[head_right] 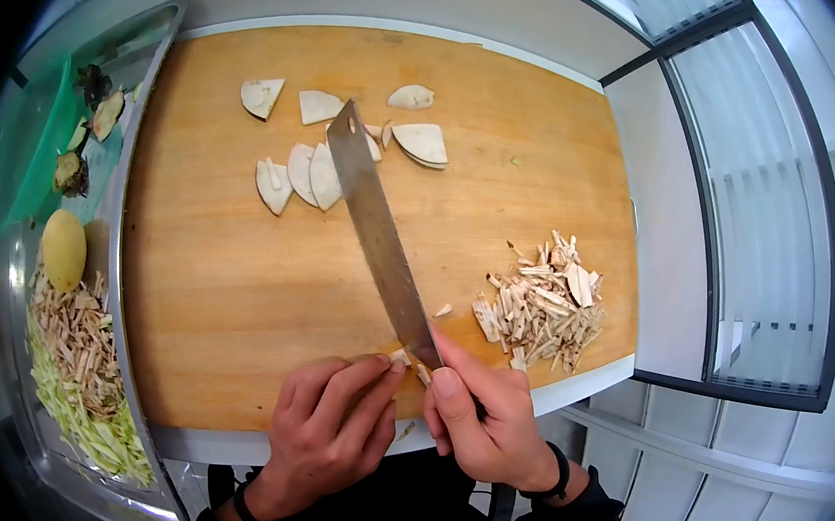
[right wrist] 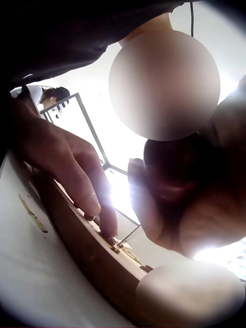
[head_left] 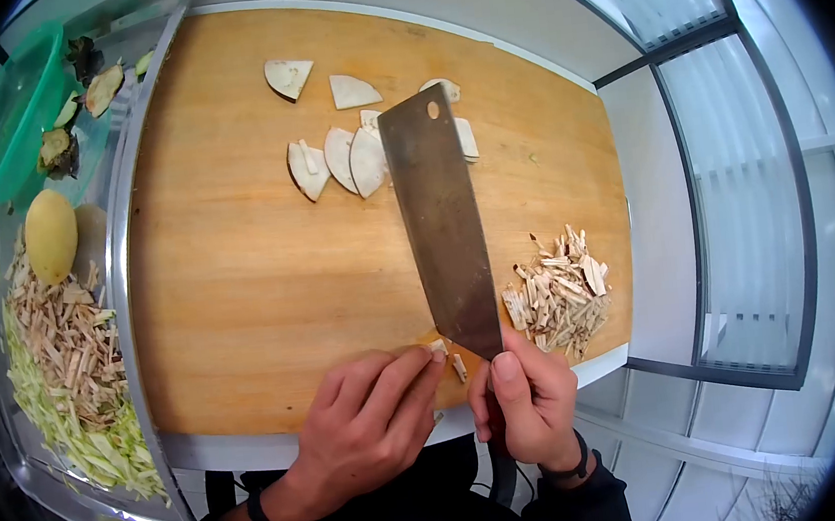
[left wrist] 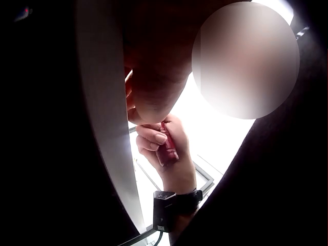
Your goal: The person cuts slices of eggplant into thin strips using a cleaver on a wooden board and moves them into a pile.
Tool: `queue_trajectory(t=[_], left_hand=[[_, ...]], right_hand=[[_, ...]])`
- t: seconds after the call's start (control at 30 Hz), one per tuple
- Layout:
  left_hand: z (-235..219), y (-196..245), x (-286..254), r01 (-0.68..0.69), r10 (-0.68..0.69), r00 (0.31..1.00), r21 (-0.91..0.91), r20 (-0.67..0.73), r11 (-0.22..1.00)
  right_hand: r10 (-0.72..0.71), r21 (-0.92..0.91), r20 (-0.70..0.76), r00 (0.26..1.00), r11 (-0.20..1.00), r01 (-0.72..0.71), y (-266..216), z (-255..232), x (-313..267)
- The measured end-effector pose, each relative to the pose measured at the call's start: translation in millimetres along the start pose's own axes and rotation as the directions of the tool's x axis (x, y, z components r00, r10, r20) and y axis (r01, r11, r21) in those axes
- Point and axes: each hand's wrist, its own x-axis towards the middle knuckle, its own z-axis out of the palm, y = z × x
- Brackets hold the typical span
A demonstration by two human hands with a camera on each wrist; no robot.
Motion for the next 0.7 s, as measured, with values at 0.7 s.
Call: queue_trajectory(t=[0.7], left_hand=[[0, 0, -1, 0.026, -0.027, 0.999, -0.036, -0.019, 0.999]], right_hand=[[0.107, -0.011, 0.093, 0.990, 0.994, -0.107, -8, -16, -36]])
